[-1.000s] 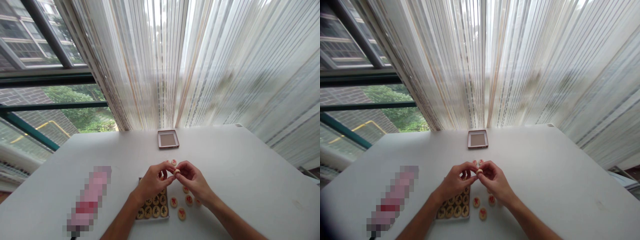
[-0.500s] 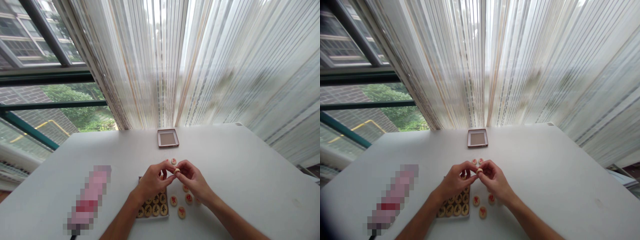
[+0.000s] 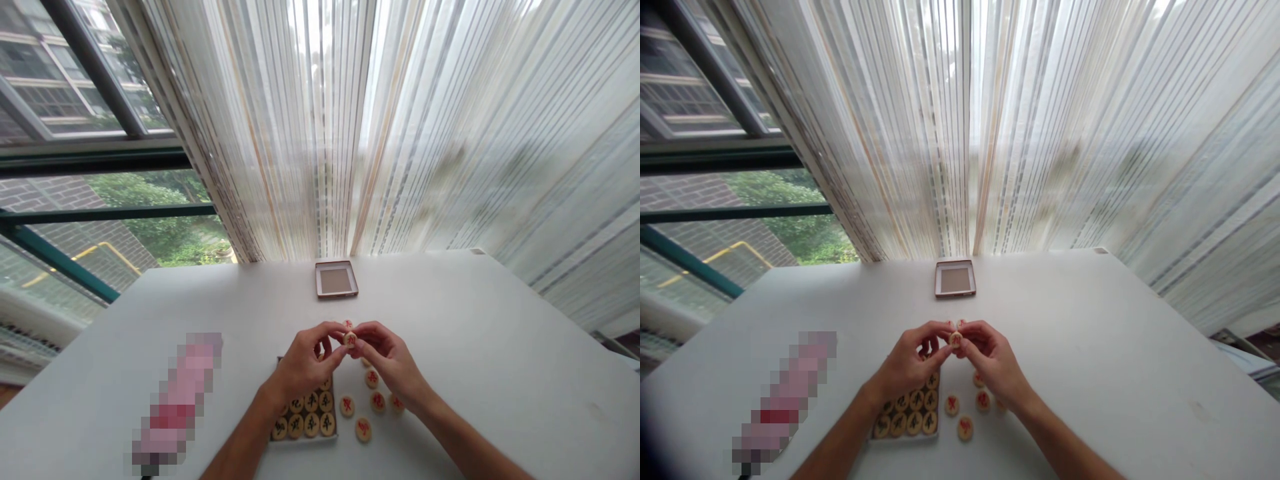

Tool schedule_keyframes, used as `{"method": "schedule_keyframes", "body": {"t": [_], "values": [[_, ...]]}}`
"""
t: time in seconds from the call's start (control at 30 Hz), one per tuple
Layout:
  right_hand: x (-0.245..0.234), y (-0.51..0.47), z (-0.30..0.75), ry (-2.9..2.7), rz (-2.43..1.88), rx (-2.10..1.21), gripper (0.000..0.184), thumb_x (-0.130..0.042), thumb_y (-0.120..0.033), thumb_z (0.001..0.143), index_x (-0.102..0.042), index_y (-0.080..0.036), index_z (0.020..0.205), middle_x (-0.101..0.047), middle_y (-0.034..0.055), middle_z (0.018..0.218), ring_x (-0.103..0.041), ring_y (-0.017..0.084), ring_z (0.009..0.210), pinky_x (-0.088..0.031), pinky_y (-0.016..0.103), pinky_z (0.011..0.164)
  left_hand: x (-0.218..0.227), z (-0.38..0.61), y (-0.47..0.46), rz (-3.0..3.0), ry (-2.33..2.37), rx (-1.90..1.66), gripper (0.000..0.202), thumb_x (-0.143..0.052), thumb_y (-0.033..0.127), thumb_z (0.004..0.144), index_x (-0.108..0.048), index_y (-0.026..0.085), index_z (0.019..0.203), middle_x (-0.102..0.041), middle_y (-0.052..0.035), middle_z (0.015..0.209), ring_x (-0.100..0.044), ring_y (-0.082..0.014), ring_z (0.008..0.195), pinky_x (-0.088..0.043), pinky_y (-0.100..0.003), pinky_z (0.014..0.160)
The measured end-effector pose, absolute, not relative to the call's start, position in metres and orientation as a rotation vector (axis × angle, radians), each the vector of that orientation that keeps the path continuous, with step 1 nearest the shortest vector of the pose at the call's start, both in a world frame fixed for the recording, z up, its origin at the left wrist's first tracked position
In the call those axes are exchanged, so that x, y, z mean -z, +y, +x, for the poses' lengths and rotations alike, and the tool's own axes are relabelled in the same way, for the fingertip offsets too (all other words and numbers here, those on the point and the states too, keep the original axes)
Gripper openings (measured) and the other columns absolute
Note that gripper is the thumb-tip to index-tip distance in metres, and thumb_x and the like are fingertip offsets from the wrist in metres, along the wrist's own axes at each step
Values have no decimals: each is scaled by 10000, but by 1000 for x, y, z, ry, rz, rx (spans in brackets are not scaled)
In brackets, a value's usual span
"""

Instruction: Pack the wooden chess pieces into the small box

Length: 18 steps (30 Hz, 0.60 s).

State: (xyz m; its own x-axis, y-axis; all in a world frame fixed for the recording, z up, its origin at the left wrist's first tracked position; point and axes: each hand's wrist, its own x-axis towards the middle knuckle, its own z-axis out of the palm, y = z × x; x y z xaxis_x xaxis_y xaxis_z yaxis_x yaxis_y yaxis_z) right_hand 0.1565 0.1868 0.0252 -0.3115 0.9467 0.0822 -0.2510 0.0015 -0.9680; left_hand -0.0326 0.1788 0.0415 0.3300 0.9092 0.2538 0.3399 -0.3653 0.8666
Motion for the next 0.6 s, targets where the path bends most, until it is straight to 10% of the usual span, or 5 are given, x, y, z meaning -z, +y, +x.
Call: {"method": "schedule_keyframes", "body": {"t": [0.6], "values": [[-18, 183, 153, -1350, -841, -1428, 187, -738, -355, 845, -649, -202, 908, -704, 32, 906, -672, 180, 867, -547, 292, 795, -39, -32, 181, 1724, 1150, -1054, 211, -650, 360, 903, -693, 185, 1011, -753, -38, 790, -645, -127, 595, -462, -217, 548]]}}
